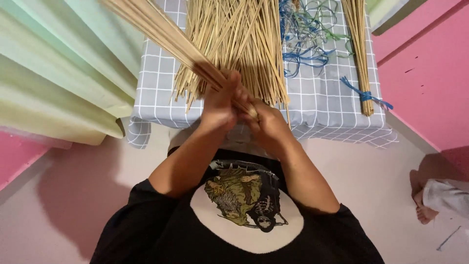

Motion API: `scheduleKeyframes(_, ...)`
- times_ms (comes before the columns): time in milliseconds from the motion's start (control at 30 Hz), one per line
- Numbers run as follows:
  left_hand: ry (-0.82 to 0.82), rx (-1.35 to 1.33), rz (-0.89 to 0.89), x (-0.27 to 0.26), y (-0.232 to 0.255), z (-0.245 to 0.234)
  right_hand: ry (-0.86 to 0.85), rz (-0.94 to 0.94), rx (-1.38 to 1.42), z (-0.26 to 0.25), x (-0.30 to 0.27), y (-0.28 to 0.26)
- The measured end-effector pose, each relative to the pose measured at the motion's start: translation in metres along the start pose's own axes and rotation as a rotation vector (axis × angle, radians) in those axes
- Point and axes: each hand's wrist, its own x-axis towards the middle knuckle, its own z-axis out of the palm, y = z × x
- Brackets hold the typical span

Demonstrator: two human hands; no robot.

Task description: Gathering, aligning, and bundling wooden sticks using plastic ties on a low table.

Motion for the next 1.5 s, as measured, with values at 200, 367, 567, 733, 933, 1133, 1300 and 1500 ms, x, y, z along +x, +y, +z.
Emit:
scheduleKeyframes(200,0.067,-0.158,0.01,-0.002,0.027,0.003,0.291,-0.236,0.51,0.032,0.007,0.034)
scheduleKeyframes(367,0.131,-0.228,0.124,-0.022,0.002,0.019,0.838,-0.25,1.039,0.042,0.007,0.001)
scheduleKeyframes(567,-0.16,-0.246,0.098,-0.012,-0.01,-0.004,0.589,-0.214,0.897,0.071,-0.004,0.058)
scheduleKeyframes(733,-0.514,-0.001,-0.201,-0.01,0.03,0.008,-0.004,-0.357,0.563,0.027,-0.013,0.027)
scheduleKeyframes(933,-0.825,0.703,-0.505,-0.007,0.086,0.064,-0.543,-0.381,1.233,0.041,0.003,0.049)
scheduleKeyframes(1133,-0.87,0.471,-0.695,-0.006,0.048,0.057,-0.899,-0.549,1.66,0.045,-0.011,0.039)
scheduleKeyframes(1300,-0.602,0.764,-0.111,-0.024,0.067,0.044,-0.586,-0.072,2.043,0.013,-0.014,0.025)
scheduleKeyframes(1500,-0.098,1.88,-0.497,-0.06,0.087,-0.04,0.022,0.229,1.558,-0.008,-0.047,0.129)
